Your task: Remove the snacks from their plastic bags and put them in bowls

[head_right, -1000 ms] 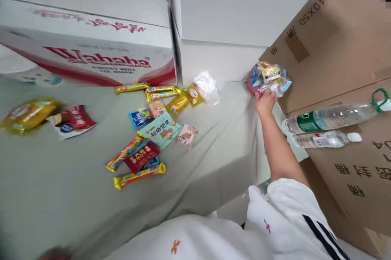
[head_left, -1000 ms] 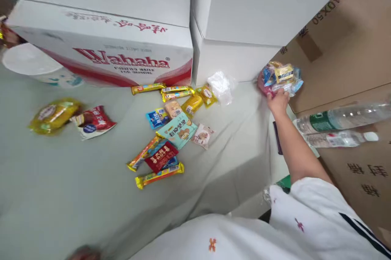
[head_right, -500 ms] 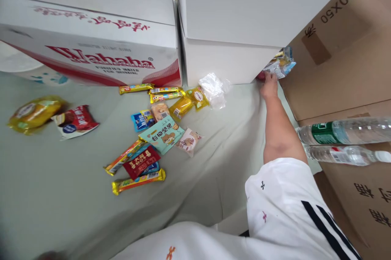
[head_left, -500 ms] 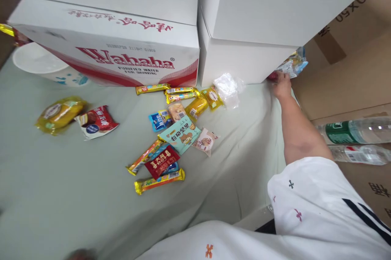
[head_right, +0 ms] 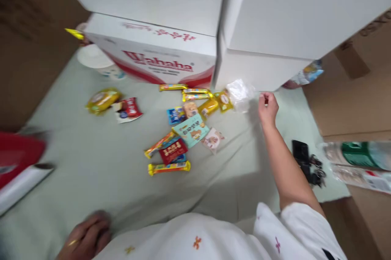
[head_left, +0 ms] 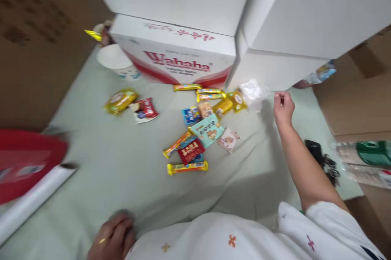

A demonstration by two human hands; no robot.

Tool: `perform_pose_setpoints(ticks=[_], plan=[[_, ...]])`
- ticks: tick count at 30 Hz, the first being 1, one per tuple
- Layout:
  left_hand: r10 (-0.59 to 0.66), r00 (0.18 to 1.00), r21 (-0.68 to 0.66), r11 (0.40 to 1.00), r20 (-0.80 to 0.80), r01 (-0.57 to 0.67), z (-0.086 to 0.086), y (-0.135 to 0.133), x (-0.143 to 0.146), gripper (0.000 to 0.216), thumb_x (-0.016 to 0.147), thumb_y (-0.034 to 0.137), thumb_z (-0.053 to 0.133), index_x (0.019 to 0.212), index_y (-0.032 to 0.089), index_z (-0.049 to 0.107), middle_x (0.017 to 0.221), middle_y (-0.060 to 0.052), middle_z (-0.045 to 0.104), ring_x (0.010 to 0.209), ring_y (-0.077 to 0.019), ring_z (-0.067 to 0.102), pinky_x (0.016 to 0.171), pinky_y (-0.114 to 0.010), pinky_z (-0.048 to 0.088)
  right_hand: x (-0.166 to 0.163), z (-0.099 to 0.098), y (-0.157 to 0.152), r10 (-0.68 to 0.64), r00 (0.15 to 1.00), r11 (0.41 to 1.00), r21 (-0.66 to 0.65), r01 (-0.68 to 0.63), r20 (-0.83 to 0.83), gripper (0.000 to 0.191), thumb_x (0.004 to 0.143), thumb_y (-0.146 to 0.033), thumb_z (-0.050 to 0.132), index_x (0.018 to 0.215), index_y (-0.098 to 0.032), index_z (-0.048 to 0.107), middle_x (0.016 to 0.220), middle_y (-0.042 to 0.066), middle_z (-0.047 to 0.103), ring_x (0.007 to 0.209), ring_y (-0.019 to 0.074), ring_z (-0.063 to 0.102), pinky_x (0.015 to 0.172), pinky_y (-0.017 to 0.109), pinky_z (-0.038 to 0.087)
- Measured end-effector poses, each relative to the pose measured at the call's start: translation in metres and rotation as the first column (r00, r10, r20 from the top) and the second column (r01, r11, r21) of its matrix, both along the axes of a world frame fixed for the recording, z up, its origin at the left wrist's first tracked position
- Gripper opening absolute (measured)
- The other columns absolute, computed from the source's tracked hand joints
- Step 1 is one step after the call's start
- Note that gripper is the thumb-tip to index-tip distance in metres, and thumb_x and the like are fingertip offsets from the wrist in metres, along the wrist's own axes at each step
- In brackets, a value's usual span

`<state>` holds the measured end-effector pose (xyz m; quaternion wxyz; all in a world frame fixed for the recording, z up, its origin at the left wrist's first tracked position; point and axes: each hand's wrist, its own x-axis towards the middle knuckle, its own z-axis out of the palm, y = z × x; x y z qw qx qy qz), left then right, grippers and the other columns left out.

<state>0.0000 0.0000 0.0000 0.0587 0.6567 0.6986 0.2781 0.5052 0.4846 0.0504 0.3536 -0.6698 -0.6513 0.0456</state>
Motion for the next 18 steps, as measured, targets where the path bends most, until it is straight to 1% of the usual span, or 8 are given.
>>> perform_pose_setpoints(ticks=[2,4,6,8,12,15,17,18], plan=[[-0.017,1.0,0.013,1.0,0.019,0.017,0.027,0.012,0.012,0.013,0.09,0.016,0.058,0.087,0.024,0.067,0.092,-0.004,0.071,0.08,-0.019,0.071,0.067,-0.029,0.058,-0.026,-0.011,-0.024,0.198,0.977,0.973,-0.134,-0.187,0.08,0.065,0.087,-0.055,0.064,0.143,-0.022,0.056,0.135,0.014,0.058,0.09,0.02,0.064,0.093,0.04,0.054],[-0.034,0.989,0.005,0.999,0.147,0.034,0.054,0.03,0.019,0.016,0.092,0.011,0.053,0.089,0.022,0.064,0.087,-0.004,0.07,0.077,-0.016,0.07,0.069,-0.026,0.057,-0.042,-0.021,-0.036,0.286,0.942,0.933,-0.275,-0.233,0.174,0.083,0.079,-0.06,0.072,0.151,-0.026,0.051,0.151,0.016,0.045,0.099,0.0237,0.065,0.095,0.042,0.054],[-0.065,0.968,0.0,0.998,0.241,0.067,0.076,0.055,0.018,0.017,0.092,0.008,0.052,0.09,0.021,0.061,0.08,-0.001,0.067,0.07,-0.0131,0.065,0.062,-0.022,0.053,-0.051,-0.03,-0.04,0.298,0.925,0.919,-0.335,-0.21,0.238,0.076,0.081,-0.058,0.068,0.149,-0.027,0.055,0.152,0.016,0.044,0.109,0.0281,0.064,0.098,0.045,0.054],[-0.069,0.972,0.069,0.996,0.226,0.054,0.09,0.092,0.01,0.016,0.092,0.008,0.053,0.091,0.02,0.063,0.083,-0.002,0.067,0.075,-0.0141,0.065,0.068,-0.024,0.053,-0.056,-0.034,-0.044,0.275,0.927,0.929,-0.319,-0.187,0.255,0.063,0.086,-0.052,0.061,0.142,-0.025,0.062,0.146,0.016,0.049,0.115,0.0305,0.063,0.1,0.048,0.053],[0.118,0.987,0.181,0.974,0.114,-0.137,0.103,0.208,-0.021,0.014,0.091,0.013,0.052,0.09,0.017,0.065,0.091,-0.006,0.069,0.087,-0.0181,0.067,0.08,-0.031,0.055,-0.064,-0.031,-0.074,0.252,0.944,0.939,-0.288,-0.186,0.213,0.051,0.087,-0.046,0.057,0.13,-0.021,0.07,0.138,0.017,0.055,0.112,0.0303,0.065,0.104,0.05,0.052],[0.311,0.95,0.153,0.941,-0.04,-0.302,0.107,0.308,-0.052,0.027,0.097,0.024,0.047,0.11,0.007,0.064,0.119,-0.012,0.068,0.12,-0.027,0.062,0.102,-0.043,0.049,-0.073,-0.018,-0.116,0.255,0.962,0.926,-0.312,-0.215,0.094,0.063,0.085,-0.055,0.064,0.14,-0.025,0.063,0.158,0.017,0.041,0.085,0.0221,0.07,0.101,0.052,0.056],[0.24,0.96,0.095,0.969,-0.142,-0.228,0.107,0.361,-0.071,0.04,0.102,0.03,0.04,0.127,0.003,0.058,0.141,-0.014,0.057,0.142,-0.0339,0.046,0.113,-0.053,0.036,-0.078,-0.007,-0.148,0.249,0.968,0.917,-0.317,-0.242,-0.02,0.074,0.083,-0.059,0.067,0.149,-0.029,0.055,0.169,0.017,0.023,0.078,0.0204,0.071,0.097,0.053,0.06],[0.224,0.963,0.08,0.973,-0.151,-0.214,0.107,0.382,-0.08,0.035,0.101,0.026,0.048,0.127,0.006,0.059,0.143,-0.014,0.058,0.145,-0.0366,0.043,0.117,-0.061,0.028,-0.08,-0.001,-0.164,0.248,0.966,0.912,-0.319,-0.256,-0.068,0.076,0.083,-0.06,0.068,0.151,-0.031,0.052,0.171,0.016,0.017,0.082,0.0223,0.073,0.096,0.053,0.061]])
